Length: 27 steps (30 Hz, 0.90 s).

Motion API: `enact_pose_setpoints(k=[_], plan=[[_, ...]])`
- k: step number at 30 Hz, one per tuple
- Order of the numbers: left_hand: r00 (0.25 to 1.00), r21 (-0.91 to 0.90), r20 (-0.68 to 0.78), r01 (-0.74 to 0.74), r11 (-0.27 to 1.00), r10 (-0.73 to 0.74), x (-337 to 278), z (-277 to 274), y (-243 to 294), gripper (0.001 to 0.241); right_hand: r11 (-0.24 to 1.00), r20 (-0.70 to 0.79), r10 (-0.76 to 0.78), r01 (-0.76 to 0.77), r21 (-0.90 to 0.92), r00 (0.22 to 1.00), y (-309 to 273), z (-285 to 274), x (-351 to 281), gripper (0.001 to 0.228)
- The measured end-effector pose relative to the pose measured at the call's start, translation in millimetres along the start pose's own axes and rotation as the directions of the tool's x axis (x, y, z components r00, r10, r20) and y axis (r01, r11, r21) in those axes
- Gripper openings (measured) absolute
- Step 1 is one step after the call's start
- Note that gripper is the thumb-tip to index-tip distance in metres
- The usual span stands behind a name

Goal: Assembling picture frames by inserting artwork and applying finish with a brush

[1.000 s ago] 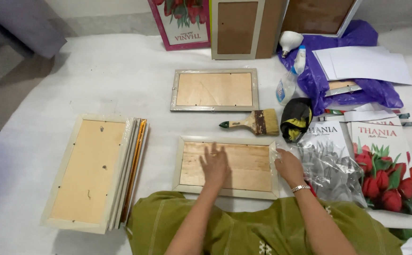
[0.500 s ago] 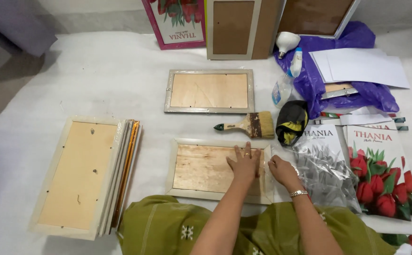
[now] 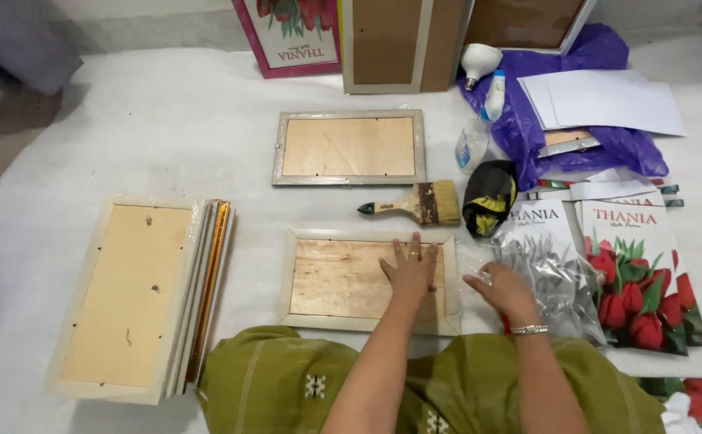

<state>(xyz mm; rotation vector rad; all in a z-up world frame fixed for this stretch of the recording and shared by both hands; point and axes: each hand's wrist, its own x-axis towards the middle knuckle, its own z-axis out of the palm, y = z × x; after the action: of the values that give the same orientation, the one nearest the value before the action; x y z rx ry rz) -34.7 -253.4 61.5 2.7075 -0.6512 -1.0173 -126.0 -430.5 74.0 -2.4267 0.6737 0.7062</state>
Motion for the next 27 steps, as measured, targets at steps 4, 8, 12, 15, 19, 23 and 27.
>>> enact_pose_setpoints(k=[4,8,12,15,19,23,27], plan=[[0.996,-0.005,-0.092,-0.001,1.0,0.001,4.1,11.3,-3.9,0.093,0.982,-0.525,0.14,-0.185,-0.034,0.84,49.8,-15.2,-6.6,0.074],[0.996,-0.08,-0.073,0.044,0.996,-0.049,27.9,34.8,-1.7,0.095,0.917,-0.45,0.396,-0.319,0.239,0.801,150.6,26.8,74.3,0.094],[0.953,-0.177,-0.293,-0.136,0.975,0.08,26.2,51.3,21.9,0.079,0.884,-0.366,0.257,-0.065,0.463,0.894,70.5,19.8,45.4,0.057],[0.95,-0.262,-0.193,-0.292,0.92,0.247,30.9,80.9,32.2,0.129,0.531,-0.39,-0.271,0.475,0.702,0.88,-11.5,-3.0,-18.9,0.066],[0.877,-0.281,-0.464,-0.28,0.918,0.125,33.9,79.8,26.4,0.058,0.484,-0.601,-0.157,0.591,0.645,0.784,-22.5,-22.9,-49.4,0.026],[0.893,-0.898,-0.08,-0.257,-0.356,-0.443,4.9,14.4,10.0,0.044,0.608,-0.761,0.46,0.461,0.646,0.458,71.6,-17.8,1.5,0.015],[0.834,-0.779,0.106,-0.269,-0.566,-0.542,38.8,57.5,-73.0,0.024,0.883,-0.581,0.32,-0.012,0.47,0.748,165.7,35.0,48.0,0.035]])
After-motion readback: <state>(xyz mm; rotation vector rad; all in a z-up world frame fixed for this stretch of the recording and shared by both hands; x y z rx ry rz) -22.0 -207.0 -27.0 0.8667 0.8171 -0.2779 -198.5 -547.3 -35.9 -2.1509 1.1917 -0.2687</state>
